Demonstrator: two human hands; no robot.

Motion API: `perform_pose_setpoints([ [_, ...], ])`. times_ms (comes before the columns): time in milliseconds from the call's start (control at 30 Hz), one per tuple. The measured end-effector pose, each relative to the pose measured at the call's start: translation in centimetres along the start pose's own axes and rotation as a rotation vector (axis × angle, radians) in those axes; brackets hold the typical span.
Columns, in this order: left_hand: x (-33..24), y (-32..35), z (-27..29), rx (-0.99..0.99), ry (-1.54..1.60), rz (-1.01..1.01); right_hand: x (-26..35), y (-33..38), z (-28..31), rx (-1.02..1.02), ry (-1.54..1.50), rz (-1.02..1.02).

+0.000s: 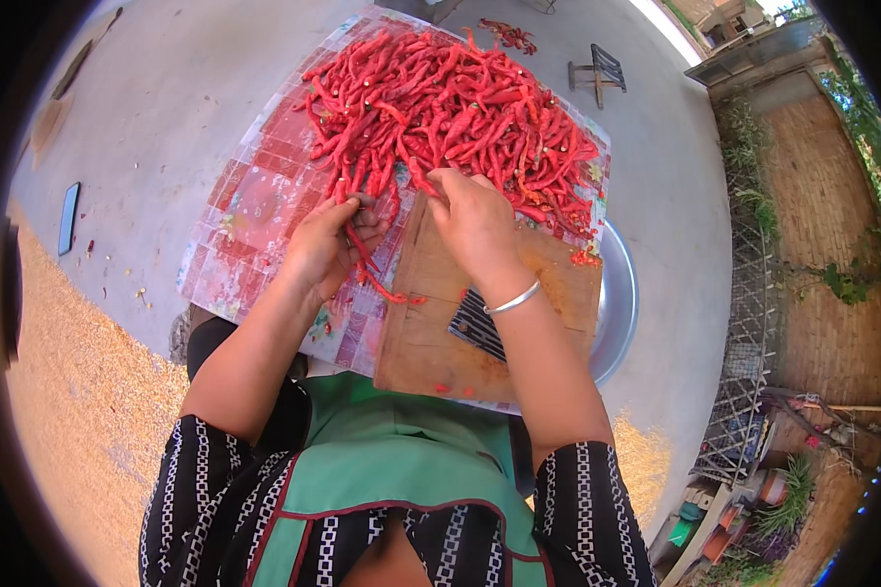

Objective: The person chops red peppers on a wooden board using a knife and gathers them by hand into a metal bowl.

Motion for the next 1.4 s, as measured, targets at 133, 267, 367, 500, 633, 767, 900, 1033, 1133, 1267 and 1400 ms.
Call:
perform_pose_setpoints([
  [133,-3.4,-1.4,2.9,-0.082,0.001,-0.234,0.4,-2.6,-5.3,0.193,0.244,-0.011],
  [267,-4.9,-1.3,3.5,-0.103,0.044,-0.228,1.0,-3.9,-7.9,0.255,0.343,-0.087],
  [367,-5.2,-1.5,4.4,-0.099,0.124,-0.253,0.3,-3.3,-7.6,0.355,0.356,-0.036],
  [500,-6.8,-1.4,4.1,-0.056,0.174,-0.292,1.7,-2.5,-5.6,0.147,-0.011,0.020],
  [633,-7.4,-1.6,4.2,-0.063,0.219,-0.299,1.8,-2.5,-7.8,0.162,0.087,-0.119],
  [767,-7.7,-1.7,4.3,-0.067,0.195,-0.326,2.6,-4.1,-9.6,0.165,0.108,-0.223],
  [900,-7.5,-2.5,4.7,-0.027,-0.190,-0.374,2.3,-3.0,-9.0,0.278,-0.055,-0.178],
  [1033,-7.2,-2.4,3.9,-0.079,-0.173,-0.333,2.5,-3.3,-7.9,0.076,-0.104,-0.205],
  [1133,-7.3,-2.3,3.6,-0.115,-0.148,-0.343,3.4,-4.3,-10.6,0.073,0.120,-0.163],
  [1267,-5.8,-3.1,4.8,-0.098,-0.069,-0.265,2.5,-2.4,-9.3,0.133,-0.215,-0.287],
  [1400,-3.8,-1.7,2.6,-0.012,0.117,-0.167,3.9,-0.4,-6.6,0.010,-0.453,-0.179],
])
Point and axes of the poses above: each hand's wrist, its own y-axis away from the middle knuckle, its own z-axis out of the back of the hand, x = y × z, the point moved 6 cm from there along -y, towards the middle knuckle, and after that the axes turned 5 degrees about -y, right-handed, at the moved point
